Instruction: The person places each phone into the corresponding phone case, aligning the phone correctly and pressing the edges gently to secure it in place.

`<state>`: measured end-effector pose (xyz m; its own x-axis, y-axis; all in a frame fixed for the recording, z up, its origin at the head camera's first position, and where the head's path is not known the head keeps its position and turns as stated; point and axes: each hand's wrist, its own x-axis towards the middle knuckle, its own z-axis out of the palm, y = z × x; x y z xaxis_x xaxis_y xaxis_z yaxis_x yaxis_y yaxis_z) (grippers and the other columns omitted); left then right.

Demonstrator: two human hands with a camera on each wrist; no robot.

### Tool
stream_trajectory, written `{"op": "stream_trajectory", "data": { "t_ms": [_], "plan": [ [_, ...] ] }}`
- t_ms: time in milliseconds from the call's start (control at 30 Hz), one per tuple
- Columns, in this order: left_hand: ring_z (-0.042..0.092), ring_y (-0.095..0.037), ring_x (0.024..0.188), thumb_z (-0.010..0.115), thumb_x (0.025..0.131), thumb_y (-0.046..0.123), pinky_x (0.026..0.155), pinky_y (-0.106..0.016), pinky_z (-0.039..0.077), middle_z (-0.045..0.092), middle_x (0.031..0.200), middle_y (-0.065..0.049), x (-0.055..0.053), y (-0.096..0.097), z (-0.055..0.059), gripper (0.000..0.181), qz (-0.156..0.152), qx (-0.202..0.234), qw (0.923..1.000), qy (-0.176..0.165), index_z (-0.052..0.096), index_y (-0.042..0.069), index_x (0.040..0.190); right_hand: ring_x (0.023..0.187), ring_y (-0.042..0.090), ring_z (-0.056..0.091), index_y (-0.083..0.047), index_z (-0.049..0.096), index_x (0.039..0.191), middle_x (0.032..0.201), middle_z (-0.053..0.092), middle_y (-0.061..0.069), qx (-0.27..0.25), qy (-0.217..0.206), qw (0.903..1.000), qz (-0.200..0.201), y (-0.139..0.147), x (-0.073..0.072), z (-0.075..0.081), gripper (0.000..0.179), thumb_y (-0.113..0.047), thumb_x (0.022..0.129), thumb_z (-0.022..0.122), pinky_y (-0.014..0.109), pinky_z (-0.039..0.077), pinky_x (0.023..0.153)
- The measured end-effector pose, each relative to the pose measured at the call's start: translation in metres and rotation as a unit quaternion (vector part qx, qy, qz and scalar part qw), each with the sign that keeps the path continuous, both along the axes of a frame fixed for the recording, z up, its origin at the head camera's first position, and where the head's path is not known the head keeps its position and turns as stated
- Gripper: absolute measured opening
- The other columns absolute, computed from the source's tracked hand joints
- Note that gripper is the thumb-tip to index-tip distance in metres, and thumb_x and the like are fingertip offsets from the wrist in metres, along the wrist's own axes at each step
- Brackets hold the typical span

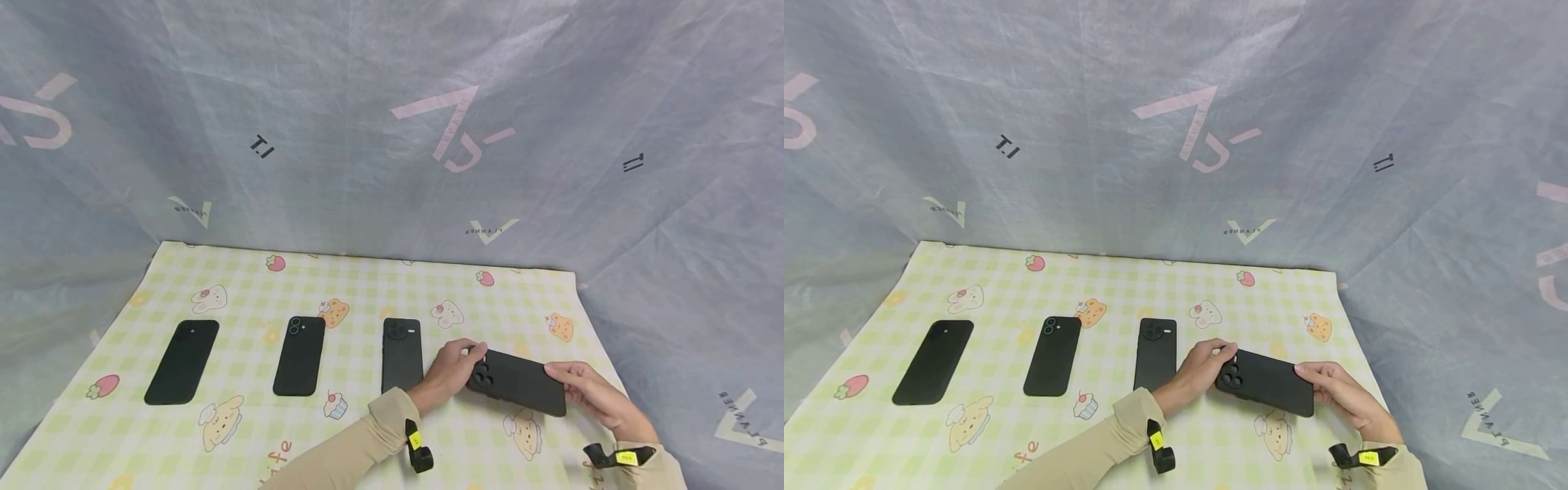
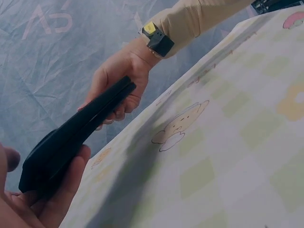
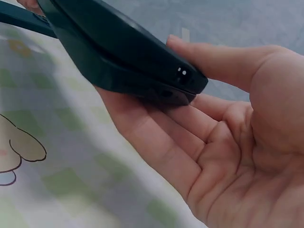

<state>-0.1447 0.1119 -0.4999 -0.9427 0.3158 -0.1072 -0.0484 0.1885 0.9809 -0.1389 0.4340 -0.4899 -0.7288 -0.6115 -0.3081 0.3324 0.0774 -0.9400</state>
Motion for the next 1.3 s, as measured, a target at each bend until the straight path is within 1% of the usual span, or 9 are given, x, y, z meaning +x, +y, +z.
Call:
{"op": "stream_trajectory", "data": {
  "t_ms": [267, 333, 433, 500, 600, 767, 933, 1067, 1300],
  "plan": [
    [0.055, -0.007, 0.076, 0.061, 0.111, 0.035, 0.076, -0.026, 0.048, 0.072, 0.095, 0.004, 0.0, -0.001, 0.0, 0.035, -0.018, 0.0, 0.9998, 0.005, 0.08, 0.007, 0.119, 0.109, 0.014, 0.074, -0.01, 0.078, 0.122, 0.113, 0.079, -0.003, 0.027, 0.02, 0.9994, 0.007, 0.0, -0.003, 0.005, 0.044, -0.008, 0.118, 0.034, 0.031, 0.059, 0.097],
    [0.054, -0.007, 0.071, 0.061, 0.111, 0.035, 0.073, -0.025, 0.047, 0.069, 0.086, 0.003, 0.0, -0.001, 0.0, 0.035, -0.021, 0.002, 0.9998, 0.005, 0.081, 0.006, 0.117, 0.09, 0.009, 0.072, -0.013, 0.079, 0.117, 0.097, 0.076, -0.009, 0.04, 0.019, 0.999, -0.003, -0.001, -0.002, 0.008, 0.042, -0.01, 0.118, 0.038, 0.027, 0.056, 0.081],
    [0.051, -0.008, 0.063, 0.06, 0.111, 0.035, 0.068, -0.023, 0.044, 0.065, 0.075, 0.004, 0.0, -0.001, 0.0, 0.036, -0.024, 0.007, 0.9997, 0.002, 0.081, 0.006, 0.114, 0.063, 0.009, 0.045, -0.018, 0.08, 0.111, 0.077, 0.058, -0.015, 0.053, 0.019, 0.9981, -0.023, -0.002, -0.001, 0.01, 0.039, -0.011, 0.117, 0.042, 0.031, 0.033, 0.062],
    [0.052, -0.006, 0.063, 0.06, 0.111, 0.035, 0.068, -0.022, 0.044, 0.064, 0.076, 0.007, 0.0, -0.001, -0.001, 0.036, -0.024, 0.008, 0.9997, 0.003, 0.081, 0.005, 0.114, 0.062, 0.018, 0.026, -0.02, 0.079, 0.106, 0.072, 0.045, -0.015, 0.055, 0.016, 0.9978, -0.034, -0.003, 0.0, 0.011, 0.038, -0.011, 0.117, 0.044, 0.039, 0.021, 0.064],
    [0.049, -0.007, 0.058, 0.059, 0.112, 0.034, 0.065, -0.022, 0.043, 0.06, 0.069, 0.008, 0.0, 0.0, -0.001, 0.036, -0.026, 0.01, 0.9996, 0.001, 0.08, 0.005, 0.116, 0.066, 0.025, 0.021, -0.021, 0.077, 0.102, 0.072, 0.043, -0.012, 0.05, 0.019, 0.9981, -0.031, -0.004, 0.001, 0.011, 0.039, -0.011, 0.117, 0.043, 0.042, 0.02, 0.065],
    [0.04, -0.009, 0.048, 0.059, 0.112, 0.035, 0.056, -0.022, 0.038, 0.044, 0.056, 0.008, 0.0, 0.0, -0.004, 0.037, -0.028, 0.015, 0.9995, -0.003, 0.08, 0.005, 0.116, 0.065, 0.01, 0.045, -0.018, 0.078, 0.109, 0.081, 0.061, -0.014, 0.037, 0.017, 0.999, -0.018, -0.003, 0.001, 0.01, 0.041, -0.01, 0.118, 0.039, 0.032, 0.033, 0.063],
    [0.045, -0.007, 0.056, 0.061, 0.11, 0.036, 0.062, -0.021, 0.039, 0.05, 0.061, 0.009, -0.001, 0.001, -0.004, 0.037, -0.019, 0.014, 0.9997, -0.001, 0.081, 0.006, 0.108, 0.082, 0.002, 0.062, -0.017, 0.08, 0.116, 0.09, 0.07, -0.013, 0.048, 0.009, 0.9984, -0.029, -0.002, 0.002, 0.008, 0.04, -0.011, 0.118, 0.04, 0.021, 0.05, 0.078],
    [0.045, -0.007, 0.06, 0.062, 0.109, 0.038, 0.062, -0.022, 0.037, 0.051, 0.064, 0.009, -0.001, 0.002, -0.002, 0.041, -0.011, 0.018, 0.9997, -0.009, 0.075, 0.008, 0.084, 0.071, -0.001, 0.051, -0.02, 0.081, 0.108, 0.079, 0.06, -0.016, 0.059, -0.004, 0.997, -0.05, -0.002, 0.003, 0.006, 0.037, -0.015, 0.117, 0.045, 0.024, 0.037, 0.068],
    [0.037, -0.009, 0.055, 0.062, 0.109, 0.036, 0.058, -0.022, 0.031, 0.037, 0.056, 0.007, -0.001, 0.002, -0.001, 0.054, -0.005, 0.022, 0.9996, -0.018, 0.049, 0.016, 0.061, 0.111, 0.008, 0.071, -0.018, 0.08, 0.12, 0.114, 0.077, -0.008, 0.047, 0.013, 0.9983, -0.032, -0.001, 0.002, 0.001, 0.043, -0.012, 0.118, 0.037, 0.025, 0.055, 0.097]
  ]
}}
